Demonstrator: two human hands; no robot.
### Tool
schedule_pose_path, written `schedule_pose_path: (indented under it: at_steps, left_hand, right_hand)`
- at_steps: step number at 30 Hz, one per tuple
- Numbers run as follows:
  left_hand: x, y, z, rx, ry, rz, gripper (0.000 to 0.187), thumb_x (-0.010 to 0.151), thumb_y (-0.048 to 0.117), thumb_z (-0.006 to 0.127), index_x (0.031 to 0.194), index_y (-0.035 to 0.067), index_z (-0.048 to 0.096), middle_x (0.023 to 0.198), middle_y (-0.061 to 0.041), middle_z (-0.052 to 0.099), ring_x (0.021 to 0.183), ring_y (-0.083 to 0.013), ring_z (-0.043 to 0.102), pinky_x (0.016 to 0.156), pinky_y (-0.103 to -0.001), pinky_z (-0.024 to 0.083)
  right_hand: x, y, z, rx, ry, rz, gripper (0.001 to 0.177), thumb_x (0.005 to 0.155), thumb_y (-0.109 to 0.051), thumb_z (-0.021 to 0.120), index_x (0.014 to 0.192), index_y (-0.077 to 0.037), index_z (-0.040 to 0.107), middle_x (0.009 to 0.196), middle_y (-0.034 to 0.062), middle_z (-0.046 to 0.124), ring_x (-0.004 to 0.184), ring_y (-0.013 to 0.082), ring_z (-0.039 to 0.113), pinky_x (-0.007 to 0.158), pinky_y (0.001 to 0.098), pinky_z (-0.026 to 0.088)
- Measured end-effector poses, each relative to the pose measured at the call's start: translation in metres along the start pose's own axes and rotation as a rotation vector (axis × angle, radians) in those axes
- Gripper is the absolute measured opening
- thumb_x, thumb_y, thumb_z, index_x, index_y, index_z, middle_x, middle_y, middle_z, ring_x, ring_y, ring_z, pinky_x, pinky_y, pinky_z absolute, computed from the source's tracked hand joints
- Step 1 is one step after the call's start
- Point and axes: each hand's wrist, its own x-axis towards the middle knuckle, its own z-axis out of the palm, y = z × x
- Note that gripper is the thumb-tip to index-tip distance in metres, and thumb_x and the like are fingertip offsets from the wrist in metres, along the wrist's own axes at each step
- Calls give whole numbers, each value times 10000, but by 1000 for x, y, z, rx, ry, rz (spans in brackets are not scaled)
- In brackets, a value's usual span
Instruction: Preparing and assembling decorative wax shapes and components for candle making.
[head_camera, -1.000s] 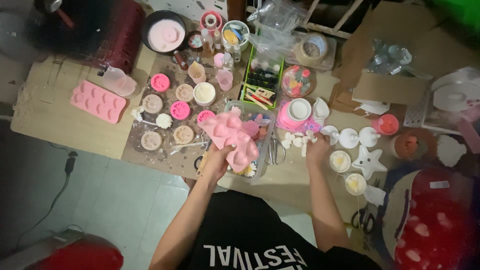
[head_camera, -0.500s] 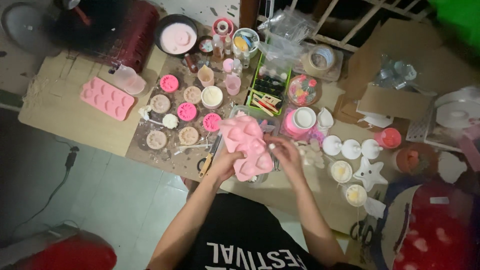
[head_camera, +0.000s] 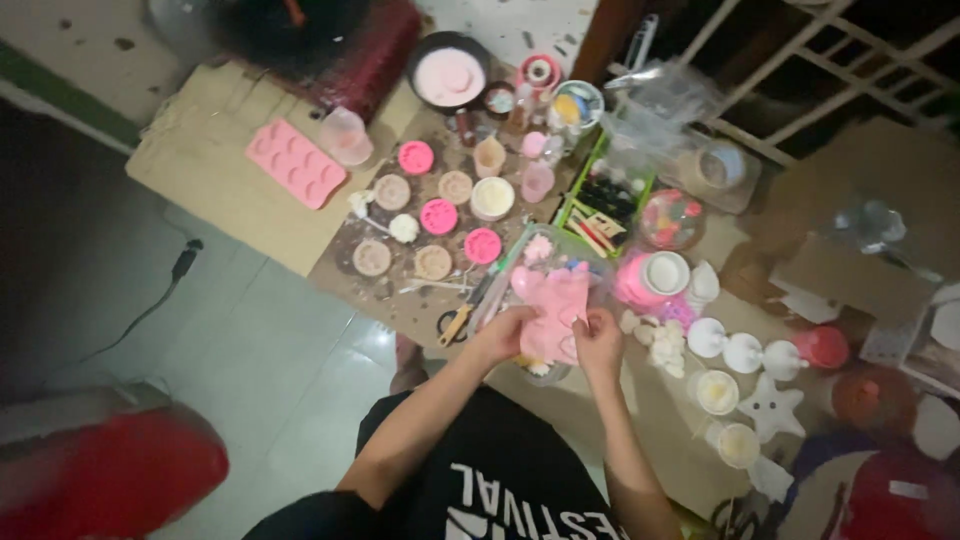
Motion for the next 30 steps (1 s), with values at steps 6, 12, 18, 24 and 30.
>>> schedule_pose_path:
  at_steps: [6,12,18,24,30]
  left_hand:
    - [9,-8,-42,-135,-82,-358,379,890,348,646,1105,40,696,985,-122,765,853,-267,718,728,-435,570]
    - [-43,28,-107,1225,555,414,251,858,176,565,983,74,758,720,-54,699,563,-159,664,536,-342,548]
    - [-42,70,-132,707,750,461,177,914,120,540,1038,20,616,833,-100,641,683,-215,607,605,-386,512]
    - [-81,141,-53,-173,-128,-335,528,922,541,657,1222,108,624,1102,-110,687,945,-288,663,840,-481,524]
    - [-124,202,-108,-394,-175,-27,548,985,301,661,1461,62,531,1417,-124,642,1289,-294,636,1136,-498,465]
  right_hand:
    - [5,-35,-13,-111,40,-45,215,888,-133,707,1082,-41,695,764,87,692,685,185,647,632,338,521]
    - [1,-103,-42,-467,201,-93,167,924,-187,729,995,-43,684,811,126,712,714,275,704,672,433,532]
    - [20,-106,-28,-566,263,-163,198,948,-231,741,1021,-49,714,796,160,700,737,345,689,705,468,534]
    - [8,-192,64,-122,-79,-112,245,894,-105,691,1126,-25,689,814,74,708,713,170,660,663,316,534]
    - [6,-196,153,1,-348,-85,223,960,-140,712,1139,-8,728,907,97,772,794,129,675,704,271,544]
